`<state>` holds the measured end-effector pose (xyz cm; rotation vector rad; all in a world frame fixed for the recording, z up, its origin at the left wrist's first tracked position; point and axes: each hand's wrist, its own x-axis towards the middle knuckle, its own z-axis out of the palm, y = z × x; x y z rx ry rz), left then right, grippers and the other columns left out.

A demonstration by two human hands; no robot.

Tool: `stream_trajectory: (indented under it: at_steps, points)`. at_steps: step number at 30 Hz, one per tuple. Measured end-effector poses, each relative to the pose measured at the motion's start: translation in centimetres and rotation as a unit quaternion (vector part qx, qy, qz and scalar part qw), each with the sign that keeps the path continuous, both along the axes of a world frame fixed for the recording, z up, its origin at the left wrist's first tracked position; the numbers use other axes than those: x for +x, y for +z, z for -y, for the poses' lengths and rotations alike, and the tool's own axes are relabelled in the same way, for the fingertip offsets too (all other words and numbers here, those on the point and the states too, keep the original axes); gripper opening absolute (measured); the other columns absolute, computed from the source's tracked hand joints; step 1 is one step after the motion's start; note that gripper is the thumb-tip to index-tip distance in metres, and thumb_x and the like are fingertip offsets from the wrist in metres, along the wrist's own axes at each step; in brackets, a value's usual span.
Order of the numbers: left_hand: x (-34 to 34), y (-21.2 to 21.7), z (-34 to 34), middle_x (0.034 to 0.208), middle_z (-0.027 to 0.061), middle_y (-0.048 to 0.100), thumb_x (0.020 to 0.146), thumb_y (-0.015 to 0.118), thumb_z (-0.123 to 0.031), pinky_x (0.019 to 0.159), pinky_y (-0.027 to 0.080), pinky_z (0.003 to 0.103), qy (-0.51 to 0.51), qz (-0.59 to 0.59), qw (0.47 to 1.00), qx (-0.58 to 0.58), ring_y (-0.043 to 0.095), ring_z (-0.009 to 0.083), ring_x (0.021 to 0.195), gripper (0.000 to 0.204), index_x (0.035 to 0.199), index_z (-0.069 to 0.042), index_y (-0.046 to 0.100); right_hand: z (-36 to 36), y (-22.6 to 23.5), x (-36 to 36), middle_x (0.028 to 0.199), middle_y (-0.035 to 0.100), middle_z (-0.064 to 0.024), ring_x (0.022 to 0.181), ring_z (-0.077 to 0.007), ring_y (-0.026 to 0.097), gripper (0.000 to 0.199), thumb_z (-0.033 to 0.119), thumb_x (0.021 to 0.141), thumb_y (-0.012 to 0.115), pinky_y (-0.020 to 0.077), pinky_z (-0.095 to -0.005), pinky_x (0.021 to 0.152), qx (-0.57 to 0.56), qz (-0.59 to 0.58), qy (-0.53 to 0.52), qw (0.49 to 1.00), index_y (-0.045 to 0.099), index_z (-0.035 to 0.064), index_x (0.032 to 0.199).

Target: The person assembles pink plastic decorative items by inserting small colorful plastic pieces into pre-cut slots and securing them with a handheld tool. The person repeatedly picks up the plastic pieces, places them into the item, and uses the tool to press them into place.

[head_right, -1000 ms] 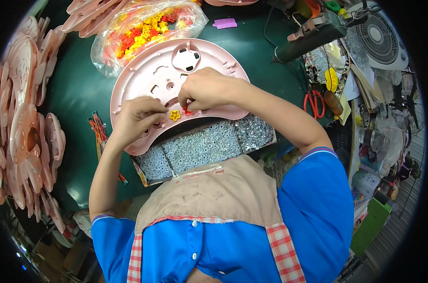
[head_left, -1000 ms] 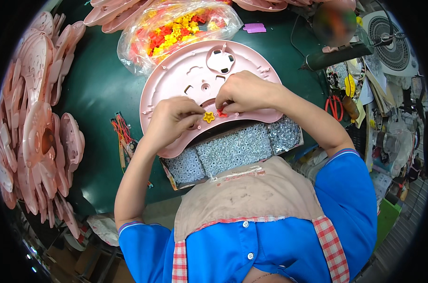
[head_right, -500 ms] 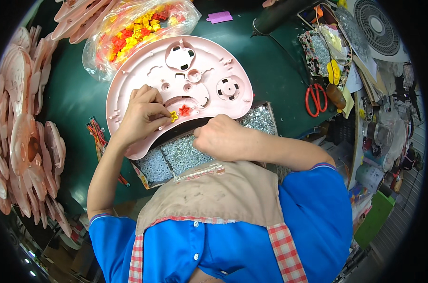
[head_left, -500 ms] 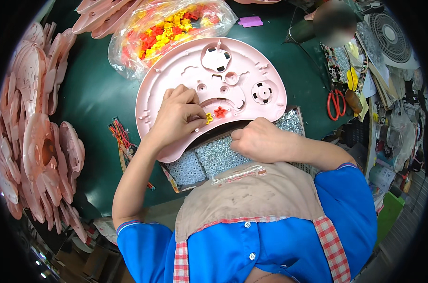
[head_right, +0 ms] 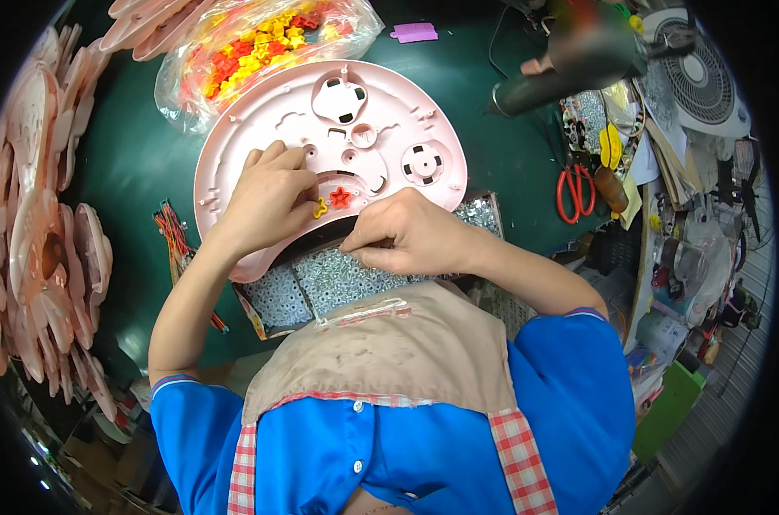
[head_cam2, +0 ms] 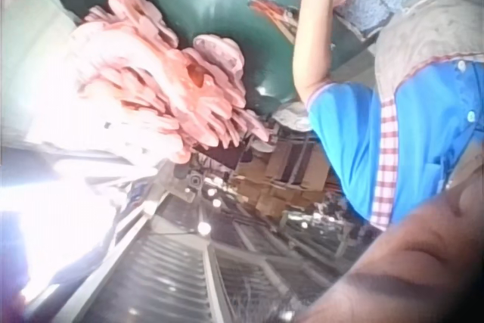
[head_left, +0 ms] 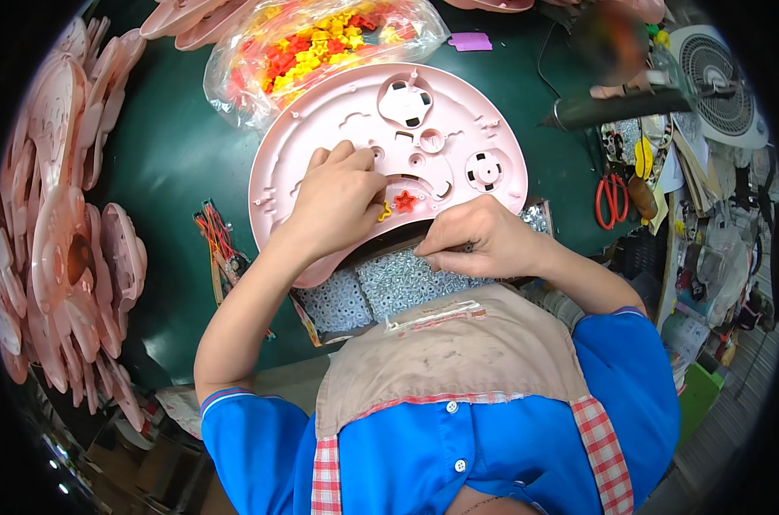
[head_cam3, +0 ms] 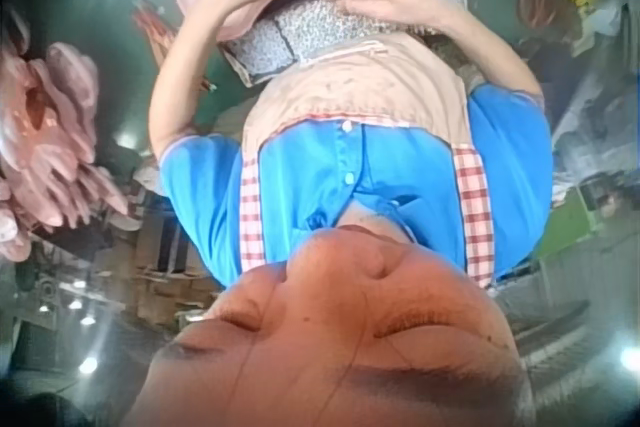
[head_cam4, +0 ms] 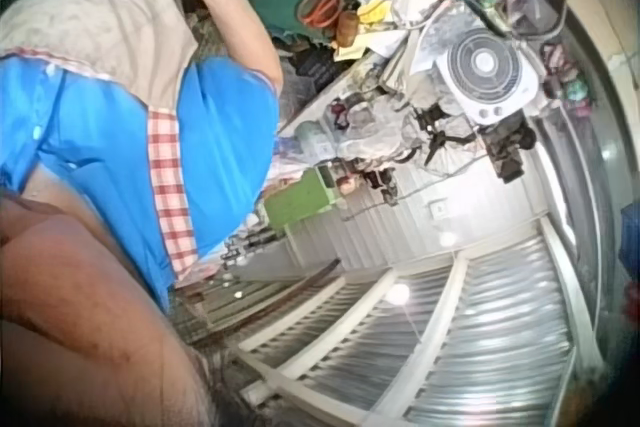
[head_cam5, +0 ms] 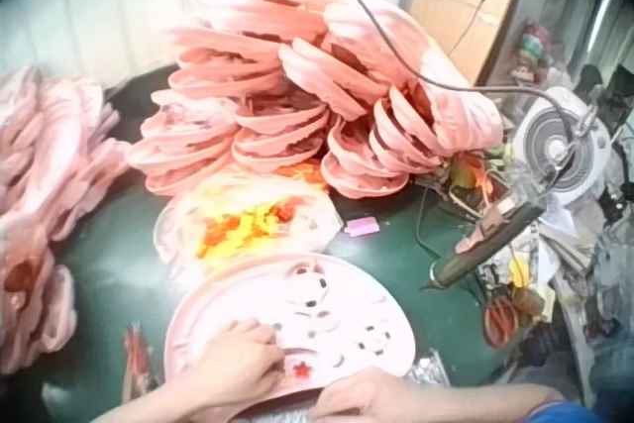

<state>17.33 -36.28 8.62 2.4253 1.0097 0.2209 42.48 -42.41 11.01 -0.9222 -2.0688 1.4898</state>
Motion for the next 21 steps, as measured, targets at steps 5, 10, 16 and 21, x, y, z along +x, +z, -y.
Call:
stream_trajectory:
  at_steps: [5,10,16,21]
  points:
    - [-1.1,-0.5,-0.2,0.092,0.0063,0.061,0.073,0.08,-0.013,0.083,0.042,0.038,0.02,0.056,0.998,-0.001,0.057,0.0247,0.096,0.015,0.084,-0.009,0.07,-2.5,0.0,-0.5,0.09,0.077,-0.0132,0.078,-0.0159,0.078,0.013,-0.004,0.089,0.074,0.0623,-0.0265,0.069,-0.131,-0.083,-0.092,0.984,0.078,-0.0058,0.102]
    - [-2.3,0.0,2.8,0.083,0.0056,0.058,0.075,0.085,-0.011,0.073,0.042,0.039,0.135,0.203,0.969,0.034,0.056,0.0262,0.081,0.02,0.082,-0.008,0.067,-7.5,-0.9,-0.7,0.087,0.072,-0.0055,0.083,-0.0222,0.07,0.013,0.012,0.081,0.081,0.0555,-0.0356,0.071,0.279,0.094,0.073,0.953,0.077,0.0065,0.091]
    - [-1.6,0.2,11.1,0.086,0.003,0.056,0.068,0.086,-0.022,0.084,0.043,0.04,0.067,0.108,0.985,0.12,0.057,0.0238,0.091,0.027,0.082,-0.011,0.067,-8.8,-1.3,-2.2,0.09,0.06,-0.0002,0.094,-0.0216,0.059,0.014,0.022,0.078,0.083,0.0445,-0.039,0.083,0.314,0.188,0.187,0.912,0.074,0.013,0.082]
    - [-1.2,-1.1,12.9,0.091,0.0034,0.056,0.07,0.082,-0.024,0.1,0.042,0.039,0.062,0.068,0.989,0.113,0.057,0.0228,0.099,0.026,0.086,-0.012,0.066,-8.8,-0.5,-2.9,0.09,0.06,-0.0033,0.096,-0.0224,0.06,0.011,0.02,0.076,0.082,0.0442,-0.0405,0.085,0.294,0.238,0.194,0.905,0.076,0.0124,0.081]
